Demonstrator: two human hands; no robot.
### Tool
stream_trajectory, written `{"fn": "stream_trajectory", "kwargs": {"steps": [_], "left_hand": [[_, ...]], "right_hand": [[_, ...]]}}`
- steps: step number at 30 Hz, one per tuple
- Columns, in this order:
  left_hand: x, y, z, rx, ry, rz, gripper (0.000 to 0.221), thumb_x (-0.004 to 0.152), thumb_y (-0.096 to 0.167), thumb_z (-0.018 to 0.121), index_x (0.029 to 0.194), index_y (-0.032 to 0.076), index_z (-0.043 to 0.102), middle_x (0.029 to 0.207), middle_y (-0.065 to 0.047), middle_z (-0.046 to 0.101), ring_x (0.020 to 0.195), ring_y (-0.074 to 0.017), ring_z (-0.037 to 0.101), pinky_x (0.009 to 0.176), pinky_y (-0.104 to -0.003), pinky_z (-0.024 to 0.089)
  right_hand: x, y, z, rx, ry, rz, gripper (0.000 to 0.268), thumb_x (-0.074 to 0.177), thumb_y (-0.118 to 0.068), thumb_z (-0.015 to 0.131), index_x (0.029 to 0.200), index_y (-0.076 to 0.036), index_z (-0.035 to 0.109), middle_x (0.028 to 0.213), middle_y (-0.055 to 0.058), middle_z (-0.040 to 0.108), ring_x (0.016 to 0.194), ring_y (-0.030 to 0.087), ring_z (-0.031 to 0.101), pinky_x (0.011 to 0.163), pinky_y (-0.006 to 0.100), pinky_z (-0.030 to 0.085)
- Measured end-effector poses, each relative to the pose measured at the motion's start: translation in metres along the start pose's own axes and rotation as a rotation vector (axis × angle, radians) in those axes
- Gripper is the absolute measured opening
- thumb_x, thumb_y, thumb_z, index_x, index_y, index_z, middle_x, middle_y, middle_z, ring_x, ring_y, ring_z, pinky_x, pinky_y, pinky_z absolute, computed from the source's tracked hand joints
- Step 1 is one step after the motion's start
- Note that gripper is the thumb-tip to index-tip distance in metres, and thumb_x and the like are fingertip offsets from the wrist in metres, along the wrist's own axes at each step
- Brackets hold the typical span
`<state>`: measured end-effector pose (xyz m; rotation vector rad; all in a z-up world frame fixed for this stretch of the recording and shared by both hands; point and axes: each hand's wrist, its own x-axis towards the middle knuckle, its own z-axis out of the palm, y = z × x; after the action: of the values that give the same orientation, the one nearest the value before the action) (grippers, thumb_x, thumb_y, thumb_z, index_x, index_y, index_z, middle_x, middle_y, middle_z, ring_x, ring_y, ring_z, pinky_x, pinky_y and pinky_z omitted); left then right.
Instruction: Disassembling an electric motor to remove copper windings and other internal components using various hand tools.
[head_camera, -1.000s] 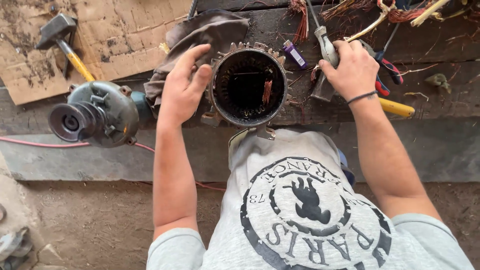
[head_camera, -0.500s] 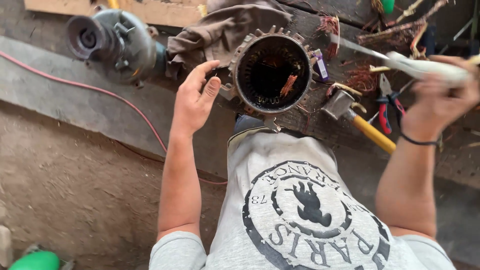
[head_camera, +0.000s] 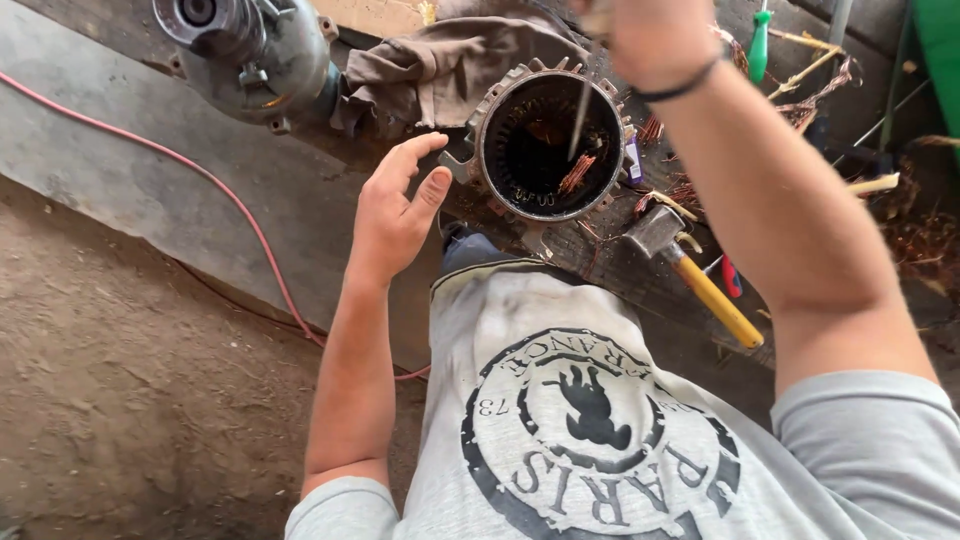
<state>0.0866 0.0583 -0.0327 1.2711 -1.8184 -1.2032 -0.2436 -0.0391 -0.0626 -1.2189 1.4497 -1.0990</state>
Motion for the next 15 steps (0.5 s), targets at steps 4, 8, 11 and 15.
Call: {"fn": "stream_trajectory", "kwargs": {"steps": [4,8,11,15], "left_hand": [[-0.006,0.0,-0.012,0.007,-0.008,-0.042,0.054,0.104,0.053,0.047,0.135,0.011,0.061,0.138,-0.005,0.065,0.129,-0.0221,0.06,0.102,-0.038,0.05],[0.002,0.0,-0.013,-0.034,0.062,-0.043,0.057,0.104,0.057,0.045,0.131,0.01,0.063,0.132,-0.007,0.067,0.124,-0.0226,0.063,0.1,-0.039,0.051],[0.023,0.005,-0.009,-0.048,0.08,0.01,0.054,0.105,0.054,0.046,0.131,0.009,0.061,0.13,-0.007,0.067,0.124,-0.023,0.064,0.1,-0.04,0.052],[0.059,0.011,0.006,-0.067,0.143,0.071,0.043,0.108,0.045,0.045,0.134,0.013,0.056,0.129,-0.004,0.069,0.113,-0.0245,0.068,0.094,-0.038,0.053]], "right_hand": [[0.01,-0.035,0.056,-0.432,-0.161,0.079,0.035,0.097,-0.008,0.041,0.073,-0.021,0.063,0.069,-0.009,0.064,0.059,0.001,0.059,0.072,0.021,0.056],[-0.001,-0.054,0.075,-0.235,-0.278,0.05,0.043,0.113,-0.031,0.048,0.076,-0.012,0.056,0.059,-0.003,0.054,0.05,0.006,0.053,0.054,0.02,0.048],[0.003,-0.059,0.094,-0.21,-0.312,0.2,0.042,0.112,-0.04,0.054,0.078,-0.014,0.056,0.058,-0.002,0.051,0.045,0.007,0.05,0.042,0.021,0.041],[-0.01,-0.061,0.112,-0.342,-0.336,-0.109,0.029,0.103,-0.037,0.063,0.118,-0.013,0.058,0.098,-0.002,0.066,0.082,0.011,0.059,0.071,0.03,0.051]]}}
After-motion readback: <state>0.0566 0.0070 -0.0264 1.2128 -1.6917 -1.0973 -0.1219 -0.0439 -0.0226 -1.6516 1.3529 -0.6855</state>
